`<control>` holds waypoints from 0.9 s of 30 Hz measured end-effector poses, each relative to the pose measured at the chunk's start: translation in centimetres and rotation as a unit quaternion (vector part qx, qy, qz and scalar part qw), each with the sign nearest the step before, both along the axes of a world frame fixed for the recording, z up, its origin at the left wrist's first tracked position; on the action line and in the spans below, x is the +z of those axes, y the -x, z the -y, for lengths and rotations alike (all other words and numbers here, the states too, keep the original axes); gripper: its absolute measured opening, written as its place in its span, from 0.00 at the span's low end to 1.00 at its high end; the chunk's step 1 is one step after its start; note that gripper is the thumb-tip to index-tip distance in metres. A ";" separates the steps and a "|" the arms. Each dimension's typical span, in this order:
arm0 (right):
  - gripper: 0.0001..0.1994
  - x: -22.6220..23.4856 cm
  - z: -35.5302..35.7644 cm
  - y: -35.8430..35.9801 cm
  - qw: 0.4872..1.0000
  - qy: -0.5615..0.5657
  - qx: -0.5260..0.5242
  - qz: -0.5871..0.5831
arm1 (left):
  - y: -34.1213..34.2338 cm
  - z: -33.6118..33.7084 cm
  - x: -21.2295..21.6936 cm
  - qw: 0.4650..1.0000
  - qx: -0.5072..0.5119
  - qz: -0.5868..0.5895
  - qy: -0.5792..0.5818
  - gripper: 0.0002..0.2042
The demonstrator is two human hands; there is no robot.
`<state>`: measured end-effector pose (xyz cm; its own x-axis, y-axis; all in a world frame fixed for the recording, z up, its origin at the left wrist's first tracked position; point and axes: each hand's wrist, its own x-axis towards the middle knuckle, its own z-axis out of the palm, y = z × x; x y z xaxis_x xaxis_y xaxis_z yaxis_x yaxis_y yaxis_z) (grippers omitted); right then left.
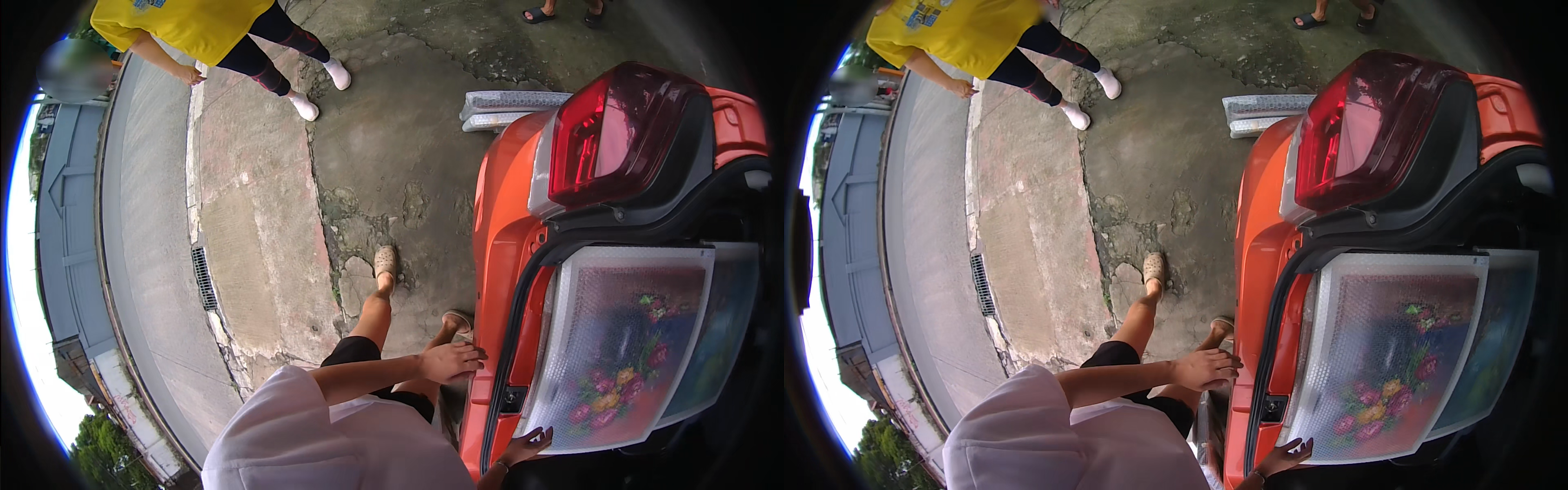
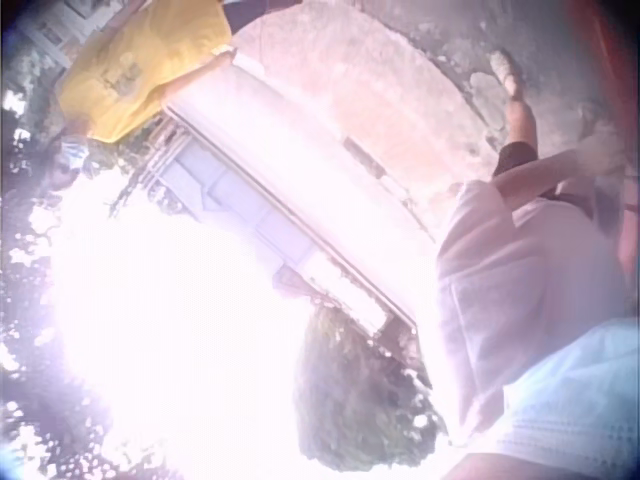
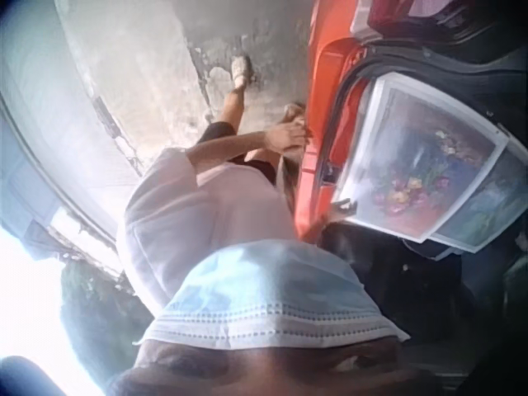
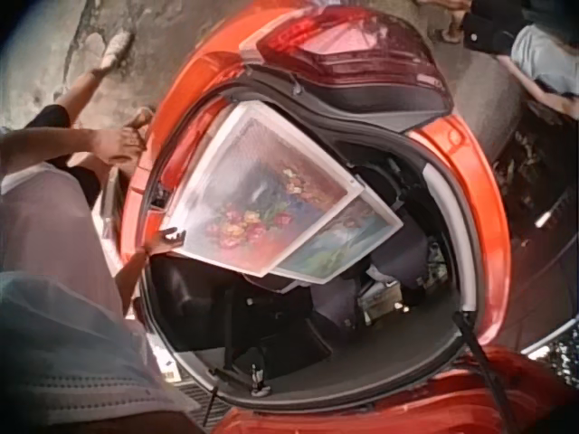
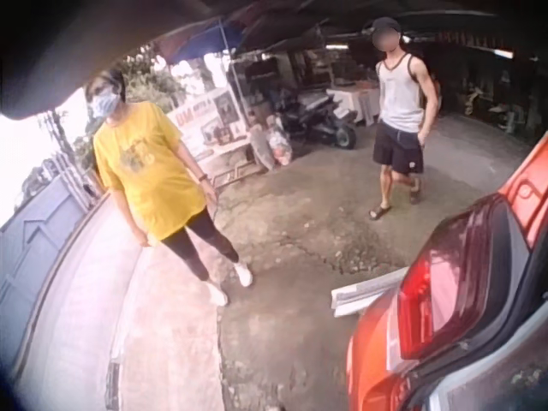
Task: The person loads several bubble-wrapped framed artworks into the trunk of a red hatchback. They handle each piece individually, placing them upright and stacking them with other items already in the trunk.
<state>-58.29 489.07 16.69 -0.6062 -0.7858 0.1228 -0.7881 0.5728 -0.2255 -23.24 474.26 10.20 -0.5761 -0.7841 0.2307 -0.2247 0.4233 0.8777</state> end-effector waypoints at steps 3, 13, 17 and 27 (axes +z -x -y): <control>0.15 -2.3 3.0 -12.6 0.985 -0.013 0.048 0.163 | -13.2 -3.7 -3.0 0.991 0.038 0.102 -0.076 0.13; 0.15 -2.0 15.7 -37.2 0.853 -0.176 0.284 0.401 | -56.9 -7.1 -6.6 0.701 0.593 0.242 -0.316 0.14; 0.16 -0.6 19.4 -38.4 0.876 -0.167 0.268 0.365 | -61.5 -0.7 -8.6 0.700 0.611 0.175 -0.325 0.15; 0.29 -0.9 43.7 -44.6 0.903 -0.038 0.151 0.400 | -47.2 18.7 -6.6 0.883 0.240 0.087 -0.394 0.15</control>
<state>-13.70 445.41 15.78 -0.2340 -0.9180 -0.3203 -0.5140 0.3964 -0.7607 23.96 455.53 3.59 -0.1067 -0.8257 -0.5539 -0.3724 -0.4833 0.7923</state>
